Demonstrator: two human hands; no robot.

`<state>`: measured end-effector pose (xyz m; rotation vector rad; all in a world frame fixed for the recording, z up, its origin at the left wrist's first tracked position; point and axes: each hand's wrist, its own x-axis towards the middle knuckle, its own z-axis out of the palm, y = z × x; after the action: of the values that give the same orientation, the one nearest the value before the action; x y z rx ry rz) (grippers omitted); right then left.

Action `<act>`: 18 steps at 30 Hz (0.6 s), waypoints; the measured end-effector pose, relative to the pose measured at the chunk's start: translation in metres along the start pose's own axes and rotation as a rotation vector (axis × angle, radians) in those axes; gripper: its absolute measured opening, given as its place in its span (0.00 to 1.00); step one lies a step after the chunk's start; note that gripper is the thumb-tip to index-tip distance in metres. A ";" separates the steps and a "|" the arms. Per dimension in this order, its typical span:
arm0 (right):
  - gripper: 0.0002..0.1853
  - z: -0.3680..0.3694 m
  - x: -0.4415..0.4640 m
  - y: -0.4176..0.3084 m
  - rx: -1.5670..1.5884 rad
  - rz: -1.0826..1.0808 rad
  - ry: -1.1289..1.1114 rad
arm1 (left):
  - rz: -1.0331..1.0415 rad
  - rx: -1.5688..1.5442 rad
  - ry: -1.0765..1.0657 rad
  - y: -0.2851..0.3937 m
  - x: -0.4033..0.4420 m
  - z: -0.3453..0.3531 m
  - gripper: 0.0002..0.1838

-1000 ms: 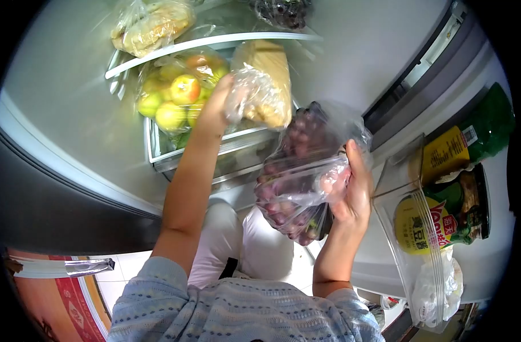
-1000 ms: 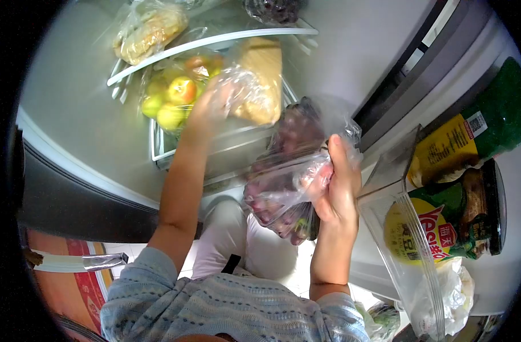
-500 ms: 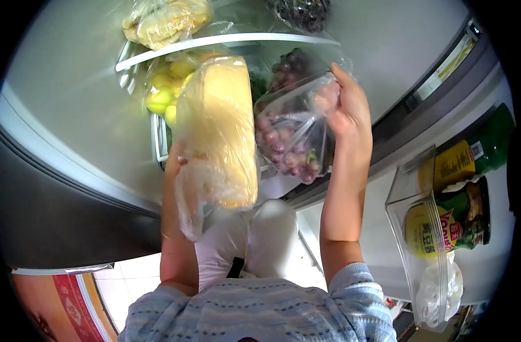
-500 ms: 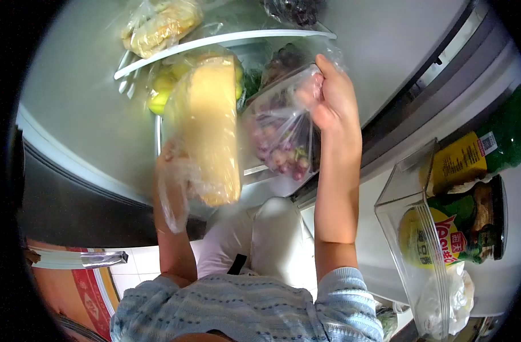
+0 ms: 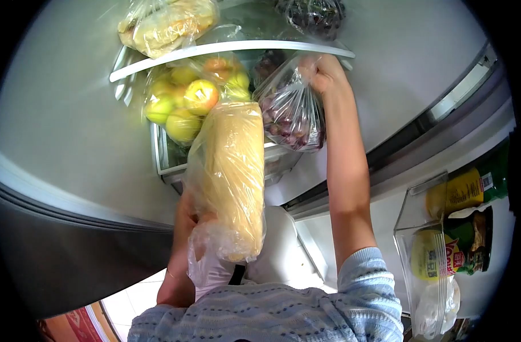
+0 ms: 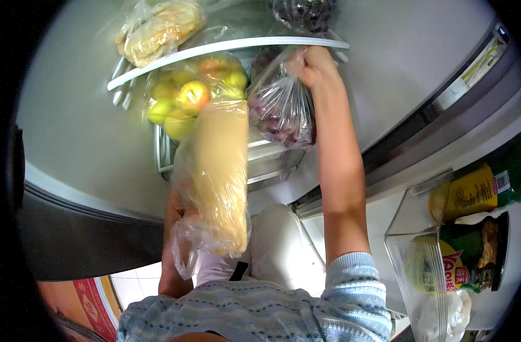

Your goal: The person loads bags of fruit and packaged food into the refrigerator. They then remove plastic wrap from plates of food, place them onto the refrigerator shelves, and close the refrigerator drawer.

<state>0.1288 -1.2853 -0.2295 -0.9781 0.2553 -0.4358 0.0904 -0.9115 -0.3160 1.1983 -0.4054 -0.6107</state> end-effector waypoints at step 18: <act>0.17 -0.007 0.062 -0.010 -1.945 -0.268 0.103 | -0.117 -0.052 -0.124 -0.032 0.000 -0.005 0.35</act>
<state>0.1780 -1.3246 -0.2258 -2.9164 0.6726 -0.3990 0.0866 -0.9151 -0.3478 1.1435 -0.4235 -0.7953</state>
